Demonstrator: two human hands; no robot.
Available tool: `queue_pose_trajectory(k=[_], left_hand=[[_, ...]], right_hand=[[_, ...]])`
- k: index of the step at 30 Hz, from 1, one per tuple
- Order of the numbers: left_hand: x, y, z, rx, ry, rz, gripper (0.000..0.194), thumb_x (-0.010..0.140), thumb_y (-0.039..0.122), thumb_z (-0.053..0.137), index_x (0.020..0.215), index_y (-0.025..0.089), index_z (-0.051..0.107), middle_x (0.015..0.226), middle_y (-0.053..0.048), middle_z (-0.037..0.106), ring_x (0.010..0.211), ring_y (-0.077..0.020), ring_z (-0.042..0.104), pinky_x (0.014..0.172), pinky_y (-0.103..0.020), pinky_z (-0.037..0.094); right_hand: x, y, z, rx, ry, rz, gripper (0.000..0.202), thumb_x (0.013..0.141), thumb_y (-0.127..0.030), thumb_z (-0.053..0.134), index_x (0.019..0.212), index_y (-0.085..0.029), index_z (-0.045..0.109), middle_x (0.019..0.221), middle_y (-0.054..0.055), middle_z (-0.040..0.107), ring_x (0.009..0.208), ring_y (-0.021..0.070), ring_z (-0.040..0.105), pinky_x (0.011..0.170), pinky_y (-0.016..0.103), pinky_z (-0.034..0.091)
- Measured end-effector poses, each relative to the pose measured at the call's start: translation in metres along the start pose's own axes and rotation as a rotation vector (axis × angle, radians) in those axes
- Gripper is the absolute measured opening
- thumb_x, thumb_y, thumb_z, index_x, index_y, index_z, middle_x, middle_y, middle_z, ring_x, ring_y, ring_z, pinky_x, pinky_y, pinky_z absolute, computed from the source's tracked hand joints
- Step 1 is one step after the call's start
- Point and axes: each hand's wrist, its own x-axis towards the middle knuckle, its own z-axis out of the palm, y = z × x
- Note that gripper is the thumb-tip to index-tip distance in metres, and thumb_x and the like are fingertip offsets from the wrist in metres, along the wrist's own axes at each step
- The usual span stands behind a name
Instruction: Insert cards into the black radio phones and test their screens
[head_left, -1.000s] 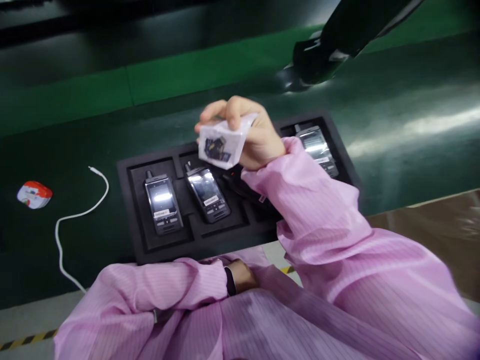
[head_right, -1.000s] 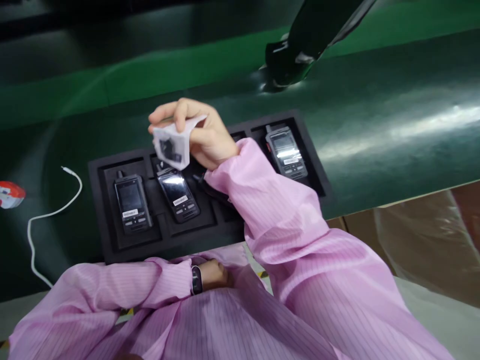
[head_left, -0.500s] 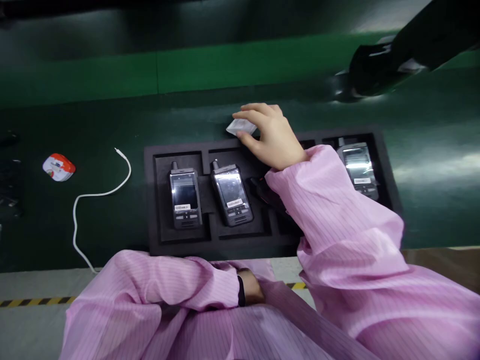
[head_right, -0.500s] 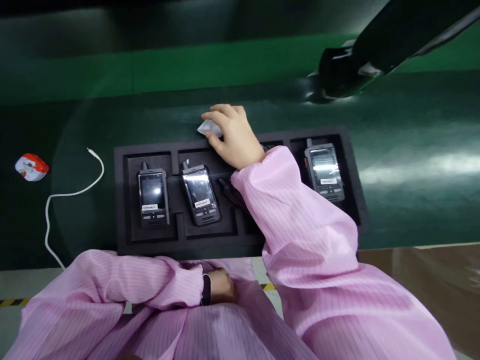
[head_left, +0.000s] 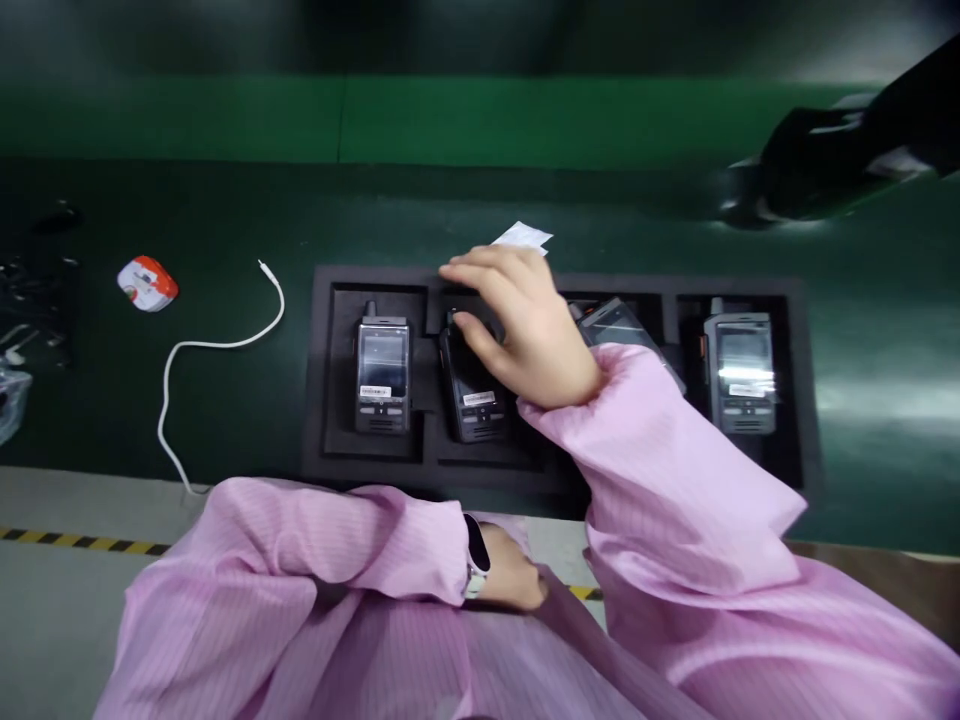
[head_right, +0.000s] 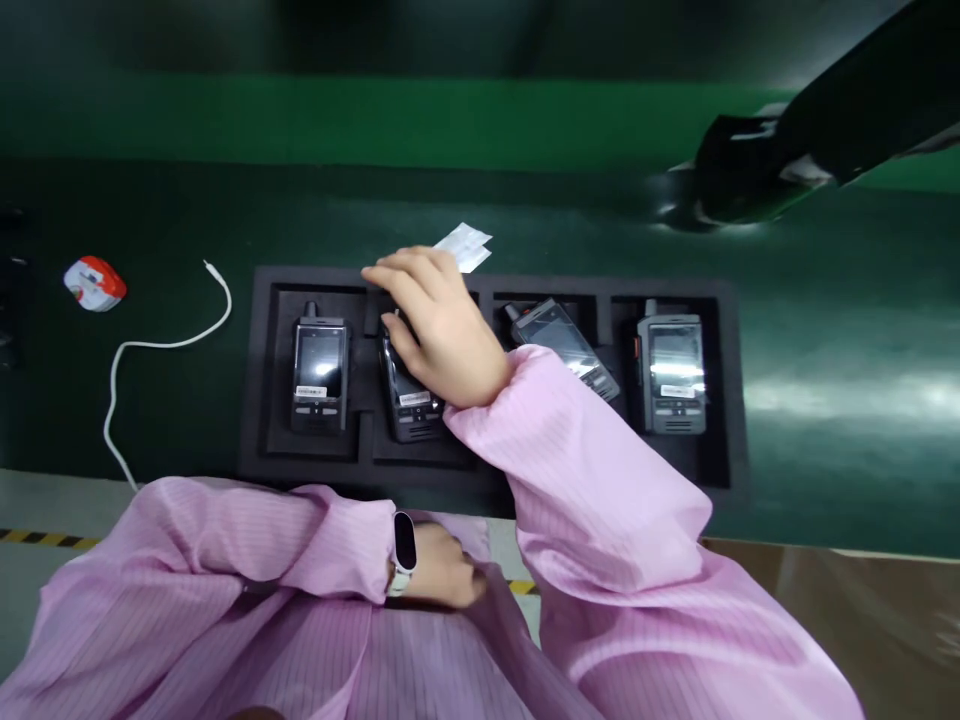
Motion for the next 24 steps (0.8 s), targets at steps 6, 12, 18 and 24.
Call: queue_pose_trajectory(k=[6, 12, 18, 24], left_hand=[[-0.052, 0.012, -0.099, -0.065, 0.577, 0.143, 0.022, 0.100, 0.020, 0.053, 0.116, 0.018, 0.067, 0.093, -0.004, 0.078, 0.077, -0.0157, 0.072, 0.070, -0.028, 0.059], [-0.110, -0.006, -0.135, 0.070, 1.195, -0.773, 0.029, 0.100, 0.027, 0.054, 0.128, 0.021, 0.061, 0.105, -0.006, 0.065, 0.091, -0.0177, 0.064, 0.087, -0.034, 0.057], [-0.106, -0.036, -0.123, 0.155, 1.036, -0.924, 0.046, 0.099, 0.021, 0.043, 0.143, 0.011, 0.048, 0.126, -0.019, 0.063, 0.109, -0.0274, 0.065, 0.104, -0.051, 0.052], [-0.107, -0.047, -0.130, 0.138, 0.957, -0.942, 0.045, 0.096, 0.021, 0.047, 0.139, 0.009, 0.051, 0.112, -0.018, 0.069, 0.107, -0.0313, 0.068, 0.101, -0.052, 0.054]], right_hand=[[-0.002, -0.010, 0.012, 0.056, -0.053, -0.036, 0.042, 0.093, -0.014, 0.048, 0.134, -0.017, 0.058, 0.131, 0.016, 0.067, 0.127, 0.0344, 0.057, 0.110, 0.060, 0.047], [-0.002, -0.032, 0.003, 0.046, -0.095, 0.126, 0.032, 0.093, -0.016, 0.046, 0.121, -0.017, 0.063, 0.116, 0.015, 0.070, 0.112, 0.0339, 0.059, 0.100, 0.055, 0.051], [-0.016, -0.073, 0.007, 0.113, -0.223, 0.318, 0.031, 0.092, -0.015, 0.046, 0.117, -0.012, 0.063, 0.114, 0.018, 0.073, 0.108, 0.0346, 0.062, 0.098, 0.052, 0.054], [-0.017, -0.106, 0.027, 0.008, -0.286, 0.440, 0.053, 0.090, -0.013, 0.047, 0.139, 0.005, 0.054, 0.120, 0.027, 0.072, 0.117, 0.0421, 0.061, 0.104, 0.058, 0.048]])
